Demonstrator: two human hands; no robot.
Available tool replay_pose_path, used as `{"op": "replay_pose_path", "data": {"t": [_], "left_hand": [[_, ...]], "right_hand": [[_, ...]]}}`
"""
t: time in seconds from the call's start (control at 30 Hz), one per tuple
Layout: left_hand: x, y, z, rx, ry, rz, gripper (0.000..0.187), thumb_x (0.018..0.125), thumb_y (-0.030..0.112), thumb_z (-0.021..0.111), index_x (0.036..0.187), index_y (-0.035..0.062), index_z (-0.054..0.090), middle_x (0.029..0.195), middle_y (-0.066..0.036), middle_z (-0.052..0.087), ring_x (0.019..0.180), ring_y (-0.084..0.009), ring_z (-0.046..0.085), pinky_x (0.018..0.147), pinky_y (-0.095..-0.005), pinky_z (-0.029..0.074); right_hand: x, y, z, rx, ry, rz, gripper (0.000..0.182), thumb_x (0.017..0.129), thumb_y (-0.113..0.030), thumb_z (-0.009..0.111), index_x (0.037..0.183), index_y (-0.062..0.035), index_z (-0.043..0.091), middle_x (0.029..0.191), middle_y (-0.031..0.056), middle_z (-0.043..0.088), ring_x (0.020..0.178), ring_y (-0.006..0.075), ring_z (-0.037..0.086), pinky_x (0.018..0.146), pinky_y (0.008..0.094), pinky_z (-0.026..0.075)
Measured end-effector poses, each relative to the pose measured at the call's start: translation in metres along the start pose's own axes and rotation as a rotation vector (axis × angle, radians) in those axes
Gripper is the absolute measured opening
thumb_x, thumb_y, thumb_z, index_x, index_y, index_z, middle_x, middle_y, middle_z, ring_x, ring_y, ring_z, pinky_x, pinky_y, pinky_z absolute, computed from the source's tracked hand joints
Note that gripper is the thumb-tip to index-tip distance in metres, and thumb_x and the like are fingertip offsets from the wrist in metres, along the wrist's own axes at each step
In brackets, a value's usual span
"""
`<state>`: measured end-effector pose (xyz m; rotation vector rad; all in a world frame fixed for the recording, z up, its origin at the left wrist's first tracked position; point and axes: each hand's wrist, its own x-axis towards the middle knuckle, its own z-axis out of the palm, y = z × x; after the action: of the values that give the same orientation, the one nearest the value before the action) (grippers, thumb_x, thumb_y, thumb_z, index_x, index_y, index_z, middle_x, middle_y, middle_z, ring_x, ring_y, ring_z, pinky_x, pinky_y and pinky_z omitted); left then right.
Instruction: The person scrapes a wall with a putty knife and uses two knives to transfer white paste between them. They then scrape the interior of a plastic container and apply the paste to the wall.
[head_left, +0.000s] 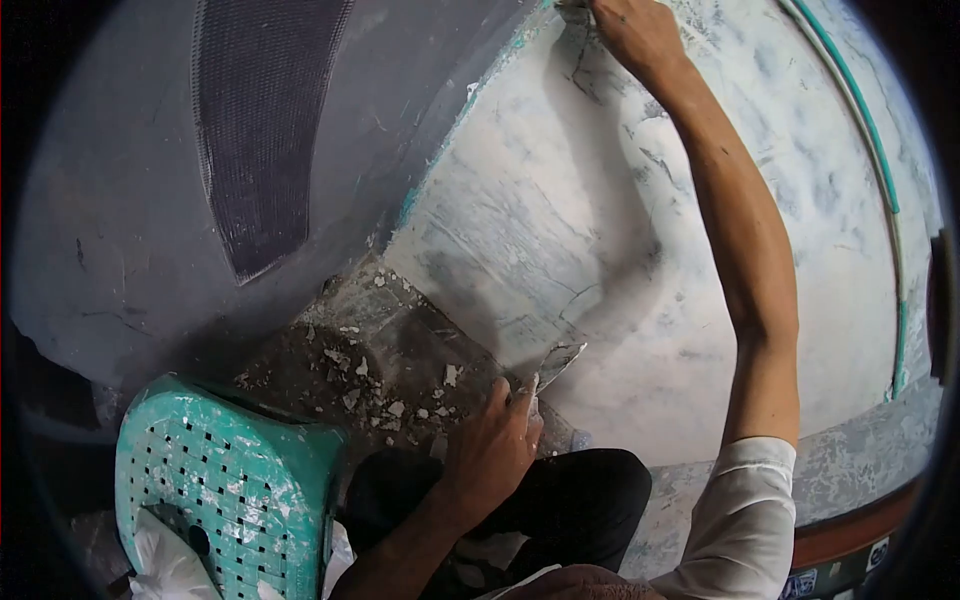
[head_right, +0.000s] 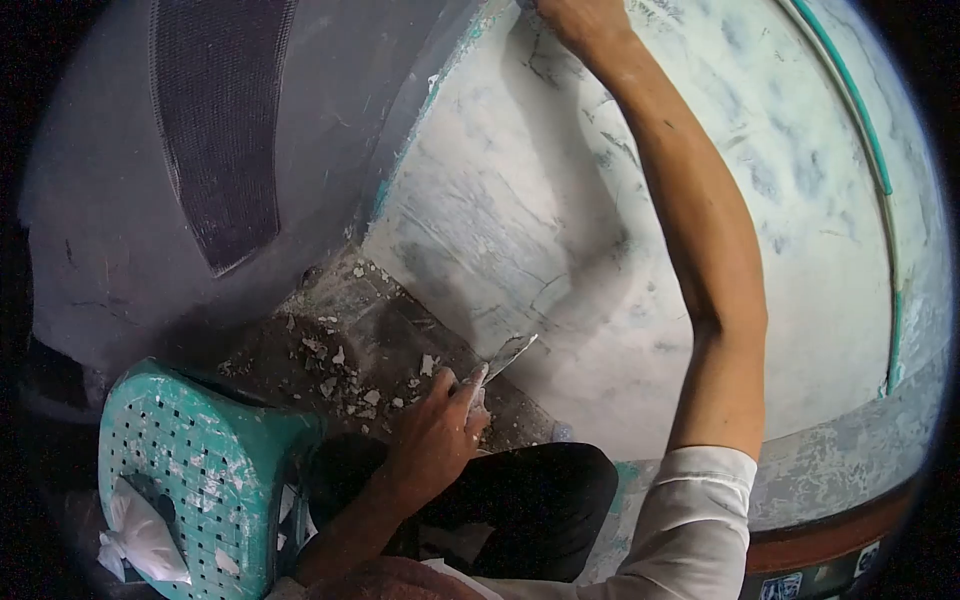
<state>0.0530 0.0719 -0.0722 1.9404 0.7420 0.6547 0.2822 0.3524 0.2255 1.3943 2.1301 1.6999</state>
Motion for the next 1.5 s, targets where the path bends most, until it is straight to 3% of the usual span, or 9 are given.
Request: {"op": "replay_pose_path", "data": {"t": [0.27, 0.4, 0.6, 0.7, 0.9, 0.97, 1.27, 1.37, 1.5], "left_hand": [[-0.003, 0.002, -0.002, -0.017, -0.005, 0.003, 0.050, 0.101, 0.021, 0.066, 0.145, -0.0003, 0.056, 0.110, -0.017, 0.055, 0.087, -0.0376, 0.069, 0.075, -0.0489, 0.057], [-0.002, -0.003, 0.006, 0.016, 0.017, 0.016, 0.049, 0.101, 0.021, 0.065, 0.145, 0.0004, 0.057, 0.109, -0.017, 0.055, 0.088, -0.0374, 0.069, 0.076, -0.0488, 0.057], [-0.004, -0.001, 0.005, 0.001, 0.021, 0.009, 0.048, 0.102, 0.020, 0.065, 0.145, 0.0012, 0.057, 0.108, -0.017, 0.055, 0.088, -0.0370, 0.070, 0.075, -0.0488, 0.057], [-0.003, -0.005, 0.006, 0.003, 0.050, 0.041, 0.048, 0.101, 0.021, 0.065, 0.144, 0.0006, 0.057, 0.112, -0.020, 0.057, 0.089, -0.0392, 0.071, 0.075, -0.0496, 0.059], [-0.002, 0.000, 0.007, 0.030, -0.011, 0.020, 0.050, 0.101, 0.021, 0.067, 0.146, 0.0014, 0.056, 0.109, -0.017, 0.055, 0.088, -0.0375, 0.070, 0.074, -0.0491, 0.058], [0.001, 0.001, 0.006, 0.023, -0.022, 0.012, 0.051, 0.100, 0.021, 0.068, 0.146, 0.0011, 0.056, 0.109, -0.017, 0.055, 0.088, -0.0377, 0.070, 0.074, -0.0490, 0.058], [0.001, -0.006, -0.005, -0.022, -0.003, -0.006, 0.050, 0.102, 0.021, 0.065, 0.147, 0.0007, 0.055, 0.107, -0.017, 0.054, 0.084, -0.0367, 0.069, 0.072, -0.0477, 0.057], [0.002, -0.008, -0.001, -0.013, 0.017, -0.005, 0.050, 0.102, 0.020, 0.064, 0.147, 0.0004, 0.055, 0.108, -0.017, 0.054, 0.085, -0.0362, 0.069, 0.072, -0.0475, 0.057], [0.000, -0.007, -0.001, 0.001, -0.002, 0.009, 0.049, 0.103, 0.020, 0.064, 0.147, 0.0008, 0.056, 0.109, -0.018, 0.054, 0.088, -0.0370, 0.069, 0.073, -0.0477, 0.057]], "right_hand": [[-0.005, 0.005, -0.026, -0.147, -0.167, 0.148, 0.023, 0.098, -0.016, 0.056, 0.097, -0.0061, 0.077, 0.120, 0.0227, 0.069, 0.087, 0.0379, 0.074, 0.071, 0.0479, 0.060], [0.016, 0.025, -0.018, 0.080, 0.065, 0.024, 0.024, 0.097, -0.014, 0.054, 0.100, -0.0103, 0.078, 0.119, 0.0205, 0.070, 0.091, 0.0373, 0.073, 0.076, 0.0483, 0.059], [-0.015, 0.039, -0.027, -0.070, -0.042, 0.056, 0.024, 0.096, -0.013, 0.055, 0.098, 0.0028, 0.072, 0.116, 0.0248, 0.069, 0.085, 0.0390, 0.073, 0.071, 0.0480, 0.059], [-0.046, 0.059, -0.040, -0.169, -0.095, 0.111, 0.022, 0.106, -0.020, 0.053, 0.112, -0.0093, 0.071, 0.113, 0.0102, 0.065, 0.091, 0.0358, 0.071, 0.071, 0.0467, 0.061], [-0.029, 0.064, -0.002, -0.119, 0.013, 0.054, 0.026, 0.103, -0.016, 0.053, 0.119, -0.0142, 0.072, 0.122, 0.0117, 0.068, 0.092, 0.0366, 0.073, 0.071, 0.0495, 0.060], [0.009, 0.057, 0.025, -0.141, 0.118, 0.046, 0.024, 0.096, -0.015, 0.056, 0.095, 0.0036, 0.071, 0.110, 0.0243, 0.070, 0.081, 0.0393, 0.073, 0.068, 0.0481, 0.059], [0.011, 0.047, 0.001, -0.032, -0.098, 0.128, 0.030, 0.101, -0.016, 0.050, 0.098, -0.0003, 0.074, 0.099, 0.0274, 0.070, 0.084, 0.0412, 0.072, 0.074, 0.0510, 0.058], [0.005, 0.020, -0.018, 0.233, 0.032, 0.476, 0.030, 0.101, -0.022, 0.053, 0.101, -0.0006, 0.074, 0.095, 0.0266, 0.069, 0.084, 0.0417, 0.071, 0.074, 0.0524, 0.056], [0.002, 0.026, -0.023, 0.037, -0.049, 0.079, 0.033, 0.100, -0.025, 0.056, 0.096, 0.0029, 0.073, 0.093, 0.0271, 0.069, 0.085, 0.0398, 0.072, 0.075, 0.0522, 0.057]]}}
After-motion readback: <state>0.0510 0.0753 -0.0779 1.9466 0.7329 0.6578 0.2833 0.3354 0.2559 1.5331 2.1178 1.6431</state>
